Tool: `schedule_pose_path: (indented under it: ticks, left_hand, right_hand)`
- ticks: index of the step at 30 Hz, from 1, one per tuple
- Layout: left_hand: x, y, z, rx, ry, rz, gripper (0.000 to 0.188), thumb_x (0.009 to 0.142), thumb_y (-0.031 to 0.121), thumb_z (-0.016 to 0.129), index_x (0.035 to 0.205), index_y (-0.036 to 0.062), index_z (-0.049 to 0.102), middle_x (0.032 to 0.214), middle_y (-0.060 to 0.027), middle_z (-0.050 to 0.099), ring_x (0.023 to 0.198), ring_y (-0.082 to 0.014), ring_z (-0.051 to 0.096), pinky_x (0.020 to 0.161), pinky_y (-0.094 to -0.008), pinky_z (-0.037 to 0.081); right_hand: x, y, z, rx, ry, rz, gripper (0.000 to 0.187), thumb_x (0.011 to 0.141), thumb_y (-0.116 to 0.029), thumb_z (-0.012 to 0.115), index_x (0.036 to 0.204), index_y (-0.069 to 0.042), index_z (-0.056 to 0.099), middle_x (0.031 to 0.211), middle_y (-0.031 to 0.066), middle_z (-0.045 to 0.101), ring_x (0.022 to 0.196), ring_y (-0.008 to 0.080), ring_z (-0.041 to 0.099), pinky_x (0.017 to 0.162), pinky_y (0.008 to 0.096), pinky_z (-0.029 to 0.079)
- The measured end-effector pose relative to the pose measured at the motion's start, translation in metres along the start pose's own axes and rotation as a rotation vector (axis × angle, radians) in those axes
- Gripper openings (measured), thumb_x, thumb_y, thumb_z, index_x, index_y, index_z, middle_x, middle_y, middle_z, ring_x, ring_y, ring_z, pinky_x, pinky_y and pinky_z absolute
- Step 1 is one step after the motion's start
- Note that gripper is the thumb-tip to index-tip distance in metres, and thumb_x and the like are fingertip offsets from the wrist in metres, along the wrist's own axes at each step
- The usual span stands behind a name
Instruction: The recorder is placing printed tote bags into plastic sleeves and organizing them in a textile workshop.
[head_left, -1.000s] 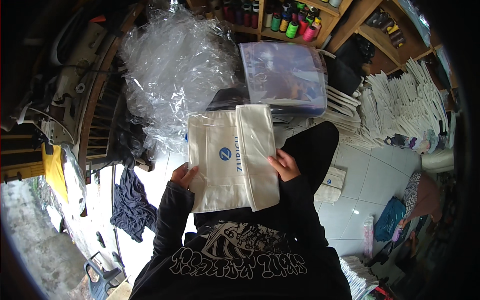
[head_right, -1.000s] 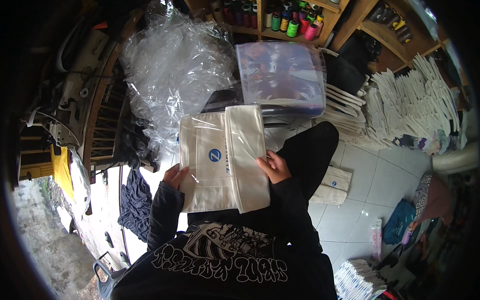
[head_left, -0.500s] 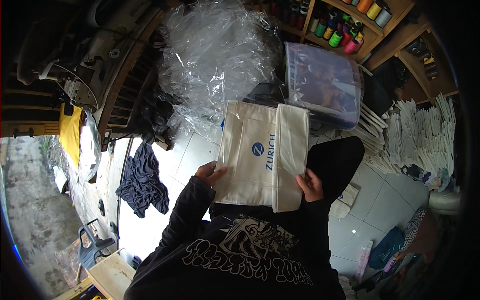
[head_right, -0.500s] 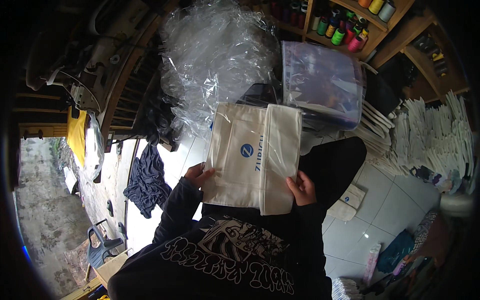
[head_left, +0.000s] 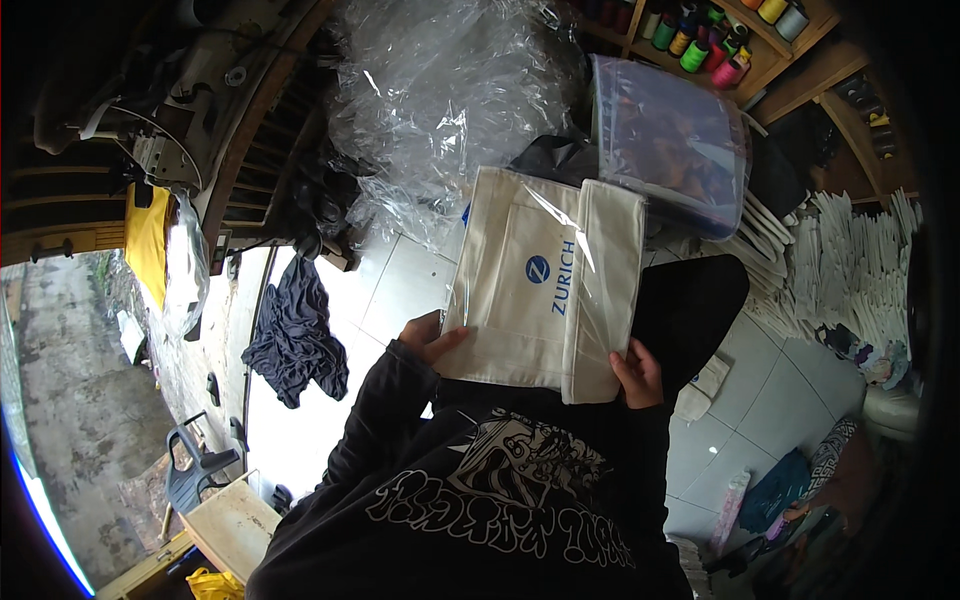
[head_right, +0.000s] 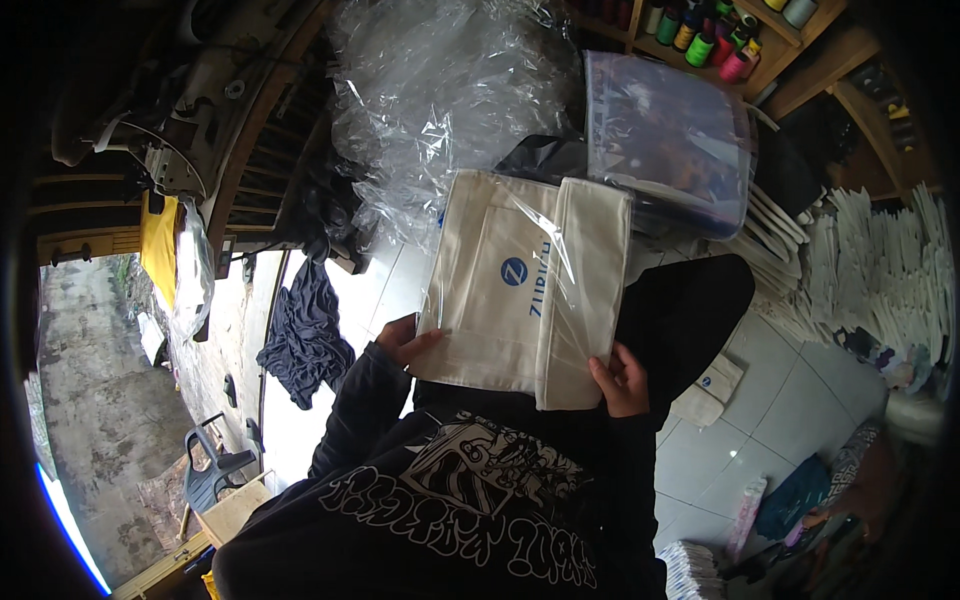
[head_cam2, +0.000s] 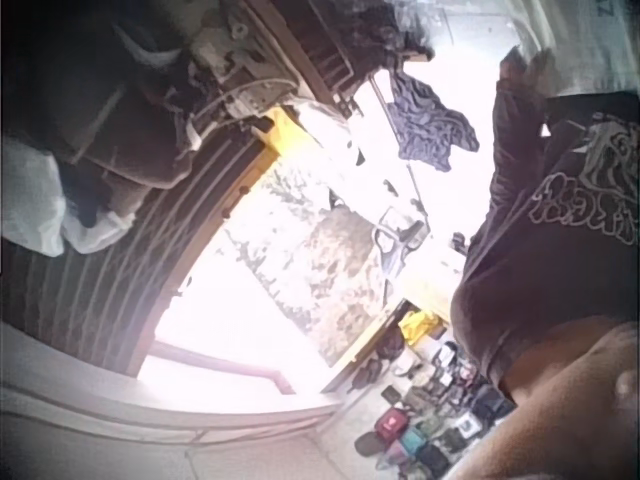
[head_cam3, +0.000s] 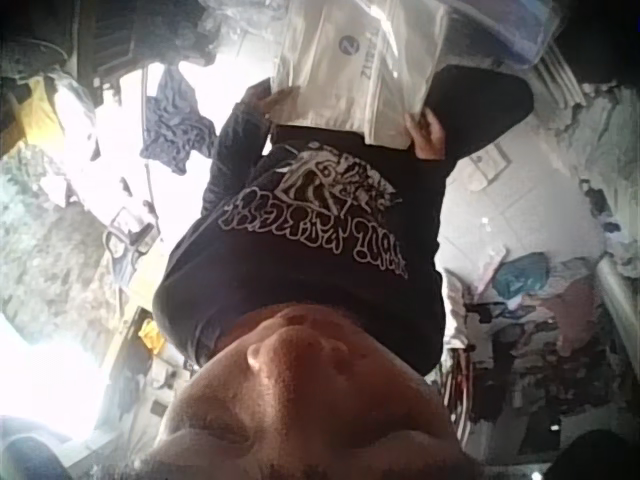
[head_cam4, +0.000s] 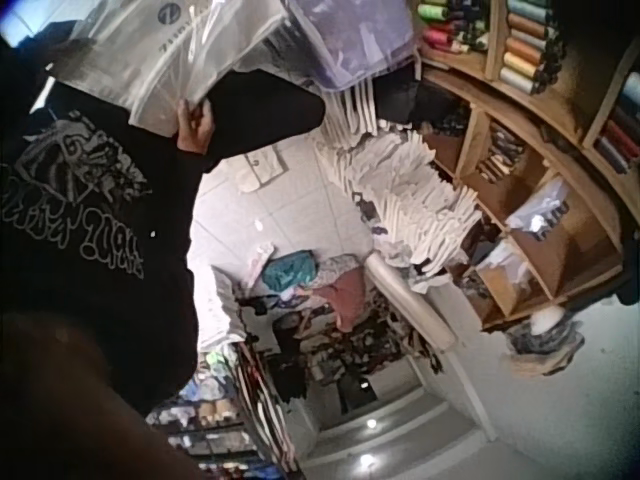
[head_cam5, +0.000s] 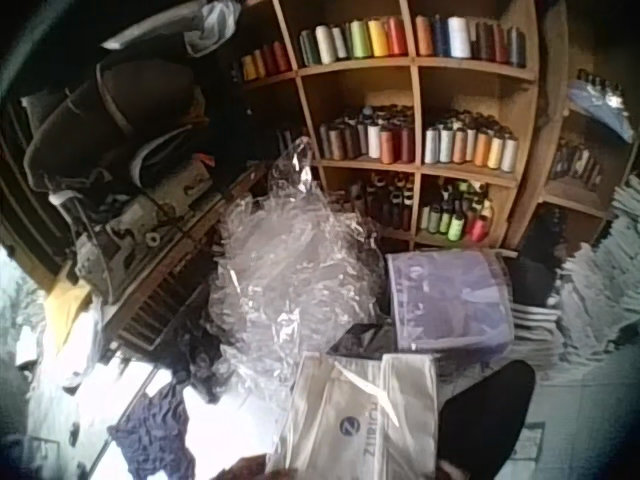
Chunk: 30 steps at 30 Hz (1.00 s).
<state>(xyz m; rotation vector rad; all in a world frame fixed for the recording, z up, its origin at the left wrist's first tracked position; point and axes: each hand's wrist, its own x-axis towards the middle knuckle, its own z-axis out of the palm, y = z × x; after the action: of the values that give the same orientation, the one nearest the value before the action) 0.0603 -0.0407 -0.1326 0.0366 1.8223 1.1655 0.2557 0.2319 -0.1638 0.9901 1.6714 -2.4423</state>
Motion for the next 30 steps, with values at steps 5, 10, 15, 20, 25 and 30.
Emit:
schedule_pose_path:
  ticks: [5,10,15,20,25,30]
  left_hand:
    - [-0.009,0.003,0.001,-0.045,-0.012,0.041,0.037,0.080,0.023,0.060,0.106,-0.0026,0.053,0.093,-0.0085,0.060,0.087,-0.0145,0.056,0.077,-0.0276,0.043]
    - [-0.012,0.017,0.006,-0.052,0.016,0.103,0.040,0.080,0.026,0.060,0.102,-0.0073,0.053,0.086,-0.0126,0.061,0.078,-0.0156,0.057,0.071,-0.0269,0.044]
    - [-0.018,0.066,-0.001,-0.001,-0.006,0.132,0.040,0.082,0.029,0.053,0.102,-0.0056,0.054,0.088,-0.0084,0.060,0.081,-0.0149,0.056,0.072,-0.0247,0.043]
    - [-0.010,0.093,-0.001,-0.025,-0.073,0.159,0.041,0.083,0.029,0.052,0.103,-0.0066,0.053,0.087,-0.0129,0.061,0.083,-0.0190,0.058,0.076,-0.0278,0.045]
    - [-0.010,0.087,-0.002,-0.020,-0.155,0.156,0.037,0.085,0.025,0.047,0.104,-0.0067,0.052,0.090,-0.0143,0.060,0.083,-0.0195,0.059,0.075,-0.0259,0.047]
    - [-0.022,0.090,0.008,-0.212,-0.203,-0.082,0.034,0.084,0.022,0.046,0.100,-0.0067,0.054,0.090,-0.0132,0.060,0.079,-0.0179,0.059,0.072,-0.0255,0.047]
  right_hand:
    - [-0.008,0.002,0.000,-0.023,0.018,0.034,0.040,0.079,-0.015,0.060,0.111,0.003,0.045,0.097,0.0084,0.058,0.088,0.0105,0.052,0.078,0.0232,0.039]
    - [-0.009,0.001,0.007,0.077,0.058,0.019,0.037,0.080,-0.017,0.060,0.108,0.002,0.046,0.097,0.0081,0.057,0.086,0.0107,0.053,0.076,0.0227,0.040]
    - [-0.003,-0.051,0.010,0.071,0.032,0.182,0.028,0.083,-0.024,0.056,0.098,-0.002,0.048,0.068,0.0029,0.053,0.046,0.0058,0.048,0.034,0.0183,0.032]
    - [0.010,-0.067,0.012,0.306,0.112,0.106,0.027,0.084,-0.026,0.054,0.096,-0.003,0.048,0.067,0.0034,0.051,0.046,0.0080,0.047,0.036,0.0206,0.033]
    - [0.002,-0.082,0.002,0.369,-0.013,0.189,0.027,0.083,-0.024,0.054,0.099,-0.003,0.046,0.089,0.0111,0.054,0.077,0.0187,0.059,0.061,0.0291,0.051]
    - [-0.016,-0.072,-0.001,0.341,0.045,0.274,0.028,0.082,-0.021,0.055,0.101,-0.002,0.046,0.091,0.0112,0.054,0.078,0.0187,0.059,0.063,0.0285,0.050]
